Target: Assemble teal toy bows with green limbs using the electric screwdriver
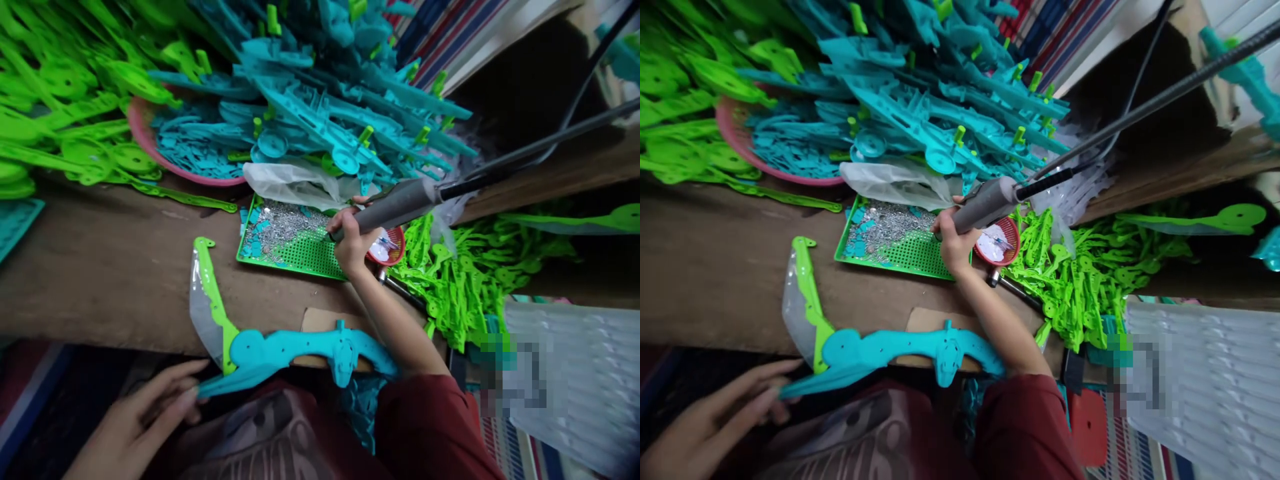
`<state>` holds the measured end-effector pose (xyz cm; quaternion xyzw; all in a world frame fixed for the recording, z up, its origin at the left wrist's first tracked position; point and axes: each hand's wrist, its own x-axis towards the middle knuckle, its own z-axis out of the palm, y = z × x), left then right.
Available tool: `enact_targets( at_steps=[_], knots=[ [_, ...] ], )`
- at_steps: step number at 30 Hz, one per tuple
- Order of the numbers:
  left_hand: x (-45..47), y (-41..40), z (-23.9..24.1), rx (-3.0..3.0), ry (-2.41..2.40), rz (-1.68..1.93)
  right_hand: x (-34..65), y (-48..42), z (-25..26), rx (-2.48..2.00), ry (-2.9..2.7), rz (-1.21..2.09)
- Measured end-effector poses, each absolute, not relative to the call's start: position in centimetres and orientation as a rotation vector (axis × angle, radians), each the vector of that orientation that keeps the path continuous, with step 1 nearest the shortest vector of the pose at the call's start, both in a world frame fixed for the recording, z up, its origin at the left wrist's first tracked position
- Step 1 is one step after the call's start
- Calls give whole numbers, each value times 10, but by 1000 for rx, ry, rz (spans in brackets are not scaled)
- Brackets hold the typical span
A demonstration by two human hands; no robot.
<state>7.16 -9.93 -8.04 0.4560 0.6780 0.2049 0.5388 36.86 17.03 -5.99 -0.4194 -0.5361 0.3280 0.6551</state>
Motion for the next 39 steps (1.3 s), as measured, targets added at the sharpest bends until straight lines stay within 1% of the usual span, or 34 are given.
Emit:
enact_targets(
  at_steps=[3, 8, 11, 13, 15, 17, 19, 21, 25, 29, 33, 37, 39],
  knots=[
    [97, -93, -73, 834, 1433, 575, 368, 169, -60, -982, -1220, 732],
    [115, -93, -66, 798, 1487, 773, 366, 172, -53, -972, -1240, 726],
    [118, -96, -64, 790, 1499, 804, 352, 157, -33, -937, -1224, 660],
    [119, -96, -62, 782, 1494, 812, 334, 130, -15, -871, -1198, 656],
    [120, -95, -62, 773, 1483, 814, 315, 92, 0, -752, -1211, 788],
    [120, -95, -62, 761, 1475, 822, 300, 53, 8, -643, -1314, 1009],
    [121, -95, -63, 751, 1461, 827, 289, 22, 5, -587, -1429, 1177],
    [121, -95, -64, 748, 1440, 840, 284, 8, -4, -554, -1504, 1235],
    [120, -95, -65, 761, 1419, 861, 279, 10, -16, -555, -1565, 1214],
    [120, -95, -65, 765, 1432, 850, 275, 15, -10, -535, -1622, 1194],
    [120, -96, -66, 775, 1446, 822, 274, 15, -7, -555, -1554, 1224],
    [119, -97, -66, 782, 1452, 820, 273, 11, -18, -501, -1580, 1229],
    [118, -97, -66, 785, 1448, 816, 274, 4, -26, -593, -1591, 1196]
  ],
)
